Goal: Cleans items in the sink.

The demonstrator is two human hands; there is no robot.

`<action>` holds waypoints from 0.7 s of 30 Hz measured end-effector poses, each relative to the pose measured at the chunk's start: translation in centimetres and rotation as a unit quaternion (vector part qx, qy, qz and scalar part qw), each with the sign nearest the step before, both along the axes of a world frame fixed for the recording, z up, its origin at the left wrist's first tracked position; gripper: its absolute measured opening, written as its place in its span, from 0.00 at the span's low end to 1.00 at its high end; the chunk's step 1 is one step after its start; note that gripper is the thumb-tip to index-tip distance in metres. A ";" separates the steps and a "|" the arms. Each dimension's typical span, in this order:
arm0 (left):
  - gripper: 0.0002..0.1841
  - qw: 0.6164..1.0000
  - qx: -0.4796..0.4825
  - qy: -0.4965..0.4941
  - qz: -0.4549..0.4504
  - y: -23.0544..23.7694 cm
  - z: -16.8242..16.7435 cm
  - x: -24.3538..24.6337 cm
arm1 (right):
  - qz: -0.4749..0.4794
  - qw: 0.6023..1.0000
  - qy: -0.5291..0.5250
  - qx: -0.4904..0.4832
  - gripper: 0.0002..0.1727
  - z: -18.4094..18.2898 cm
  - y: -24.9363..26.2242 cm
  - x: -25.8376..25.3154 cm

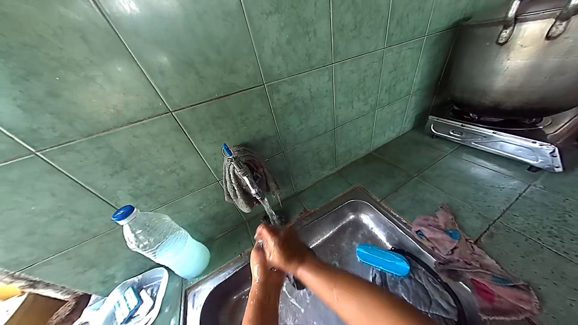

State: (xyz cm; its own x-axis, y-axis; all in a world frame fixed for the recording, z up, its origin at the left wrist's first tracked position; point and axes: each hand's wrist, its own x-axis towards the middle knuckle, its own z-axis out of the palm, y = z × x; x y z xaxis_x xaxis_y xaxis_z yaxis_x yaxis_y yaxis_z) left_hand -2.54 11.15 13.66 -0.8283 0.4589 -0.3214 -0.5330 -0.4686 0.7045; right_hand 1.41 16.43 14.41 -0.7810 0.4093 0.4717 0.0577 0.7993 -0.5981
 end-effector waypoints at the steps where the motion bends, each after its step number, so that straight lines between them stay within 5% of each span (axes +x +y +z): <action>1: 0.22 1.000 -0.003 0.000 -0.029 -0.2 0.2 0.2 | -0.015 0.994 -0.088 -0.058 0.20 0.8 2.0 -0.2; 4: 0.26 0.986 -0.044 0.098 -0.125 -1.6 -0.1 -0.2 | -0.043 0.973 -0.177 -0.144 0.21 2.5 5.0 -1.3; 7: 0.20 0.886 -0.187 0.338 -0.255 -3.5 -0.2 -3.4 | -0.007 0.964 -0.082 -0.254 0.19 2.4 6.2 -1.3; 10: 0.09 0.842 -0.223 0.435 -0.230 -3.5 2.0 -4.3 | 0.094 0.930 -0.046 -0.351 0.25 -0.3 7.1 -0.1; 13: 0.11 0.917 -0.138 0.355 -0.114 -4.4 2.6 -4.5 | 0.125 0.897 -0.149 -0.398 0.26 -2.9 8.1 2.7; 17: 0.13 0.980 -0.073 0.181 -0.038 -5.4 -1.1 -4.6 | 0.064 0.828 0.034 -0.556 0.27 -3.8 6.2 3.8; 21: 0.21 0.999 -0.001 0.014 -0.036 -3.1 -4.1 -1.4 | 0.016 0.967 0.066 -0.246 0.26 -1.5 -0.1 2.2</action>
